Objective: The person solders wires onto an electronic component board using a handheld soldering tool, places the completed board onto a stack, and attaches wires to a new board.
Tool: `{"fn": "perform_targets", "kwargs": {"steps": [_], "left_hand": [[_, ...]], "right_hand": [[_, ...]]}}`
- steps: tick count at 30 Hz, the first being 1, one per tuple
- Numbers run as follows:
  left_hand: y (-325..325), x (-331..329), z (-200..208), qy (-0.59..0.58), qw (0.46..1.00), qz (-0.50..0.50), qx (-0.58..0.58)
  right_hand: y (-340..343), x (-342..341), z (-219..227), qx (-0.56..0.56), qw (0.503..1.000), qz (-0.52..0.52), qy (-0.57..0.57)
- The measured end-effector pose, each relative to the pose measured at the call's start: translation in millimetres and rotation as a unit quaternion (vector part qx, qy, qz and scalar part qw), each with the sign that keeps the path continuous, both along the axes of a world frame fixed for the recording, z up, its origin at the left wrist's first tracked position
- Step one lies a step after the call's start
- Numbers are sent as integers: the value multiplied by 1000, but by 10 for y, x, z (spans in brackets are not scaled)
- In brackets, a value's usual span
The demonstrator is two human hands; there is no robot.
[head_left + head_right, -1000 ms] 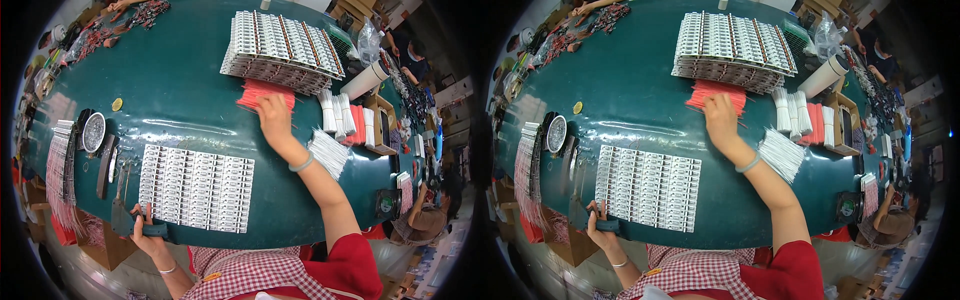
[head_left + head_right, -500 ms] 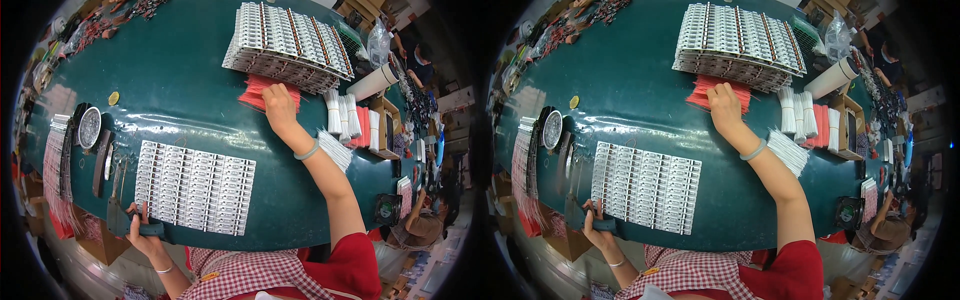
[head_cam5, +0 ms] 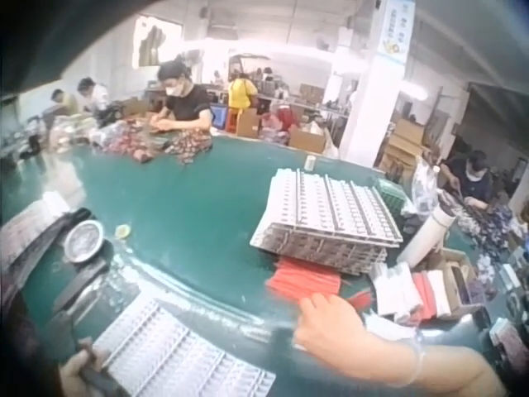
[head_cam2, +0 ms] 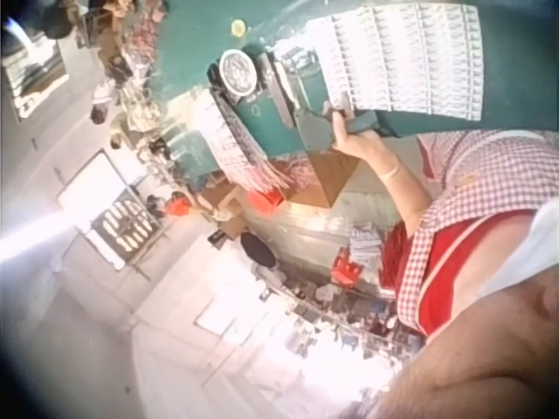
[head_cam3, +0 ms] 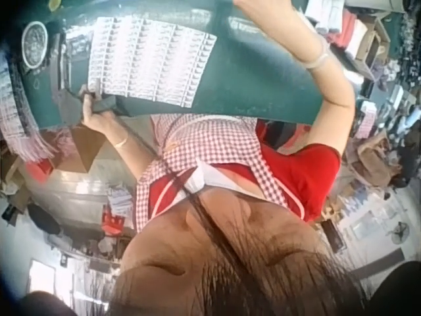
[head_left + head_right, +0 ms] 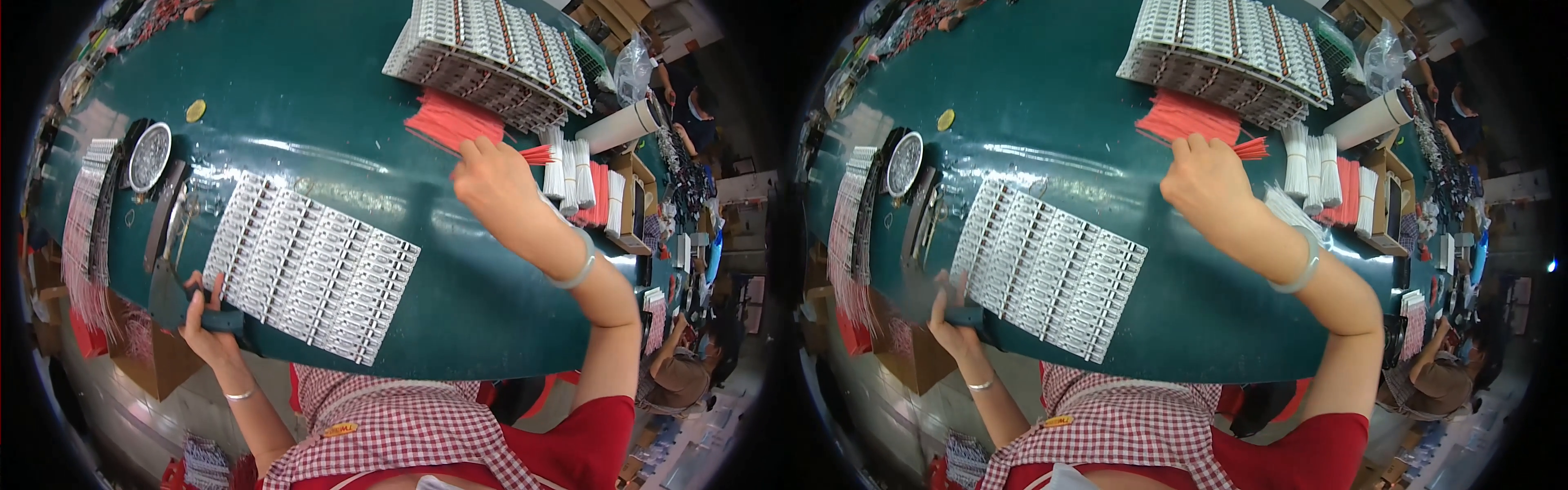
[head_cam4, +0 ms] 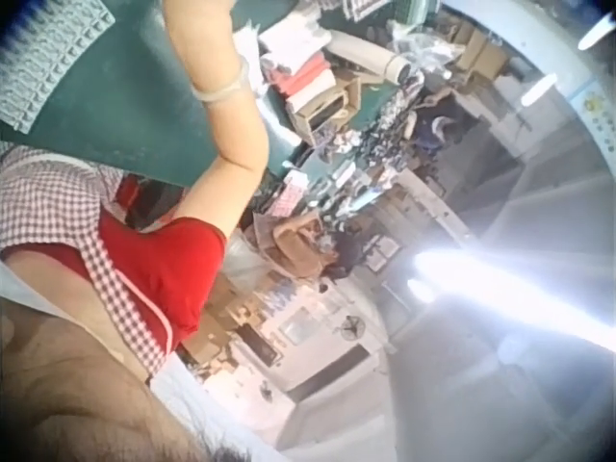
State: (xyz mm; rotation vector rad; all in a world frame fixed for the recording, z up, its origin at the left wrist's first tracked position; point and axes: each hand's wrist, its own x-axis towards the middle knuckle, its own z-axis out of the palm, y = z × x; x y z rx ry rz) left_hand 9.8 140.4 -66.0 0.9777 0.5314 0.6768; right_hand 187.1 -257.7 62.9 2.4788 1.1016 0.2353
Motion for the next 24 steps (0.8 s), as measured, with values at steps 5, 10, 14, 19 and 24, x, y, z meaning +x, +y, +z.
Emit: {"fn": "perform_targets", "kwargs": {"steps": [5, 10, 14, 19, 24], "left_hand": [[82, 138, 40, -8, 999, -27, -14], [-30, 6, 197, -26, 997, -10, 71], [-234, -215, 458, 1, 995, 1, 103], [-786, -569, 572, 47, 987, -127, 82], [-1347, -709, 537, 118, 937, -245, 221]], "right_hand": [[202, -331, -207, -202, 975, -34, 88], [66, -428, -472, -122, 987, -65, 83], [-106, -640, -472, 70, 995, -58, 32], [-13, -1195, -860, 471, 876, -59, 91], [69, -1351, -1114, 499, 861, -74, 63]]}}
